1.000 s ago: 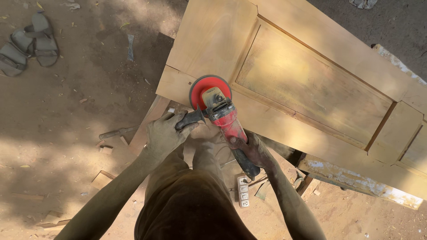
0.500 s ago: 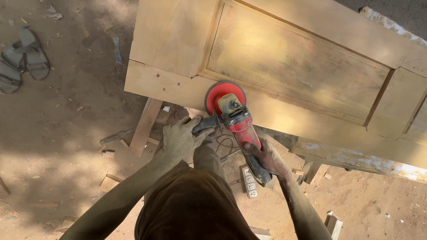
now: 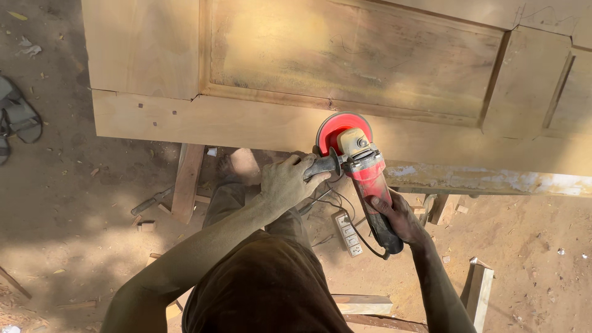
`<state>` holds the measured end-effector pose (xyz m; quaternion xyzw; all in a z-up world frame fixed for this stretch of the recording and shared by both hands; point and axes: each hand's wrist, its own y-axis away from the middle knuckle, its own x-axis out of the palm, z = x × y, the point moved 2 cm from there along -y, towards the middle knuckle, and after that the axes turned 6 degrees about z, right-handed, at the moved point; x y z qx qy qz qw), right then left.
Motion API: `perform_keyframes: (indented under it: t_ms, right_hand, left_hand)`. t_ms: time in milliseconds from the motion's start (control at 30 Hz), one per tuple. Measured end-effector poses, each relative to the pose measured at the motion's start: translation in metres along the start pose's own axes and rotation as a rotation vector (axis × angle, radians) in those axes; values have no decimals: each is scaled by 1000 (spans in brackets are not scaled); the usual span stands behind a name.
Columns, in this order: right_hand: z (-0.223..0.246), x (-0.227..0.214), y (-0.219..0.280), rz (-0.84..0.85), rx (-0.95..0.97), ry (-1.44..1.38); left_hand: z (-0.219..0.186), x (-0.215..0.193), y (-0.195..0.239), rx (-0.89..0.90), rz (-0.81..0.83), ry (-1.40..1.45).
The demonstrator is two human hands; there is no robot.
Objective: The person uses a red angle grinder with a sanding disc to smooth the surface of a large wooden door panel. They systematically move the tool across the flat surfaces and along the raised edges of the panel's design.
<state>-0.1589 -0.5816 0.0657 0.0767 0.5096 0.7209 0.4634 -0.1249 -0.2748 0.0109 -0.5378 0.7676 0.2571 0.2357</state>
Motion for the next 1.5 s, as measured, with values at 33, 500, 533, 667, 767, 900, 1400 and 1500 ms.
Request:
perform_keyframes:
  t_ms: [33,500,533,667,767,900,1400,1500]
  right_hand:
    - [-10,-9,3,7,14,-39]
    - [-165,-126,62,-137,-44,-550]
    - [-173,-128,68,-154,-32,-579]
    - [-185,-123,71,-192,8,-700]
    - [-167,-107,57,-167,-37,-724]
    - [-115,-56,31,-118,-90,-619]
    - [206,224,-46,281,-311,135]
    - [241,248,-62,276,-342,248]
  left_hand:
    - [-10,8,-8,12,30,4]
    - [-168,153,-112,341,195,-69]
    - [-180,159,-117,362,189,-65]
    - [-206,160,-142,392,286,-110]
    - [-187,136,-139,433,220,-126]
    - [-120,80,-100,445,-48,-142]
    - [193,-149,158,-158,-473,-183]
    - [223,-171,168,-143,-544,-276]
